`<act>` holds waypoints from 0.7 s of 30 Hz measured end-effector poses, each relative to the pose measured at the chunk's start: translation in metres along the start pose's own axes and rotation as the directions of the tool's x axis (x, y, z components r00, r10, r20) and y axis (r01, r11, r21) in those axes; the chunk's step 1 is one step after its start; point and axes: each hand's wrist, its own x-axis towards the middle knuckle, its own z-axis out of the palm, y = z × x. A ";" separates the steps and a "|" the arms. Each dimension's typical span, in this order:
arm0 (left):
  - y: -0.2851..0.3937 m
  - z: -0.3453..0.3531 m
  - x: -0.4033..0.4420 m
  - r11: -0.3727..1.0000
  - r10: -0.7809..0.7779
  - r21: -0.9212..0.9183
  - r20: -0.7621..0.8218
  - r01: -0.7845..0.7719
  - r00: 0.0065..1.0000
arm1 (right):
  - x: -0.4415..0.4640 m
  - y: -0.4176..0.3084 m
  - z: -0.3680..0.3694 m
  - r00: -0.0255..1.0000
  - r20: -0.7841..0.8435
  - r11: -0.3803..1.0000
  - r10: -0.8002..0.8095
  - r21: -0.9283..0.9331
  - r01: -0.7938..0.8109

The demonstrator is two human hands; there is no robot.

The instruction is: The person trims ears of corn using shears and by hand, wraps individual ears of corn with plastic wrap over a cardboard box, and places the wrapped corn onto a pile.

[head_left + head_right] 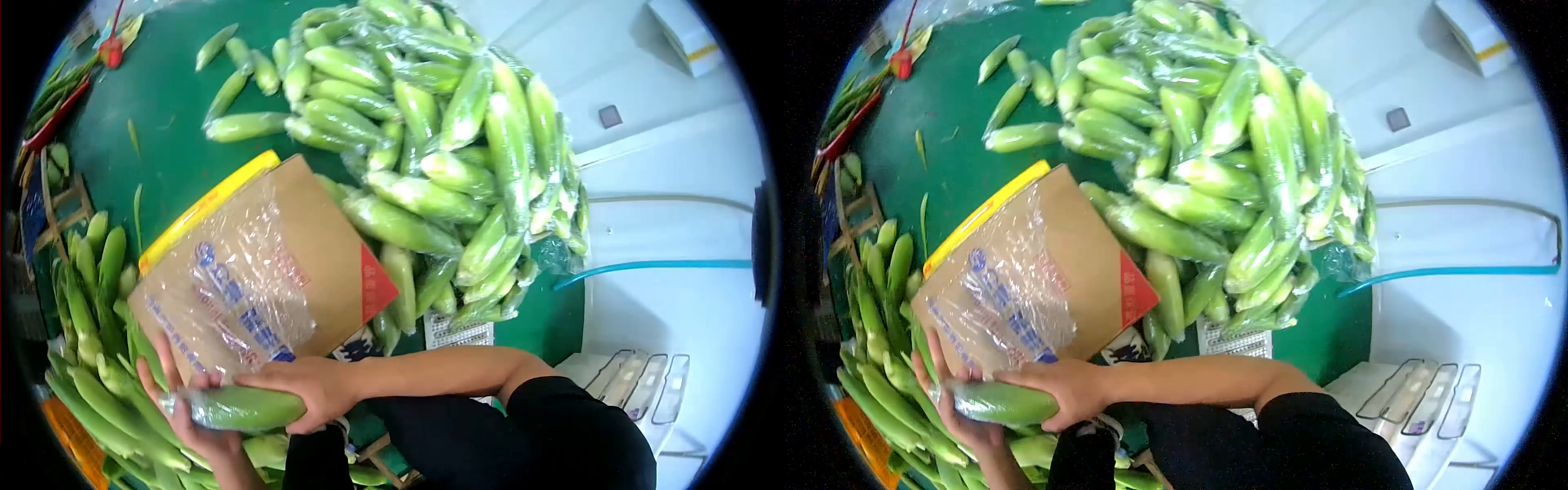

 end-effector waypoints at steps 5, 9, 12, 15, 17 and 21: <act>-0.004 -0.020 0.004 0.989 -0.148 -0.006 -0.046 0.147 0.988 | -0.003 0.013 0.005 0.999 -0.008 0.933 0.031 0.359 -0.026; -0.016 -0.074 0.047 0.692 0.396 0.625 0.088 -0.361 0.914 | -0.033 0.051 -0.038 0.881 -0.293 0.603 0.370 0.797 0.012; 0.010 -0.179 0.076 0.271 0.451 0.948 0.027 -0.166 0.892 | -0.075 0.032 -0.241 0.740 -0.664 0.684 0.108 0.589 0.429; 0.038 -0.205 0.061 -0.521 0.317 0.847 0.306 -0.104 0.898 | -0.109 0.016 -0.392 0.533 -0.845 0.523 0.030 0.468 0.712; 0.029 -0.183 0.040 -0.542 0.353 0.839 0.284 -0.053 0.891 | -0.095 -0.019 -0.366 0.119 -0.961 0.514 0.250 0.236 0.825; 0.025 -0.190 0.042 -0.474 0.283 0.880 0.121 0.029 0.951 | -0.057 0.005 -0.210 0.272 -0.962 0.885 0.034 0.155 0.439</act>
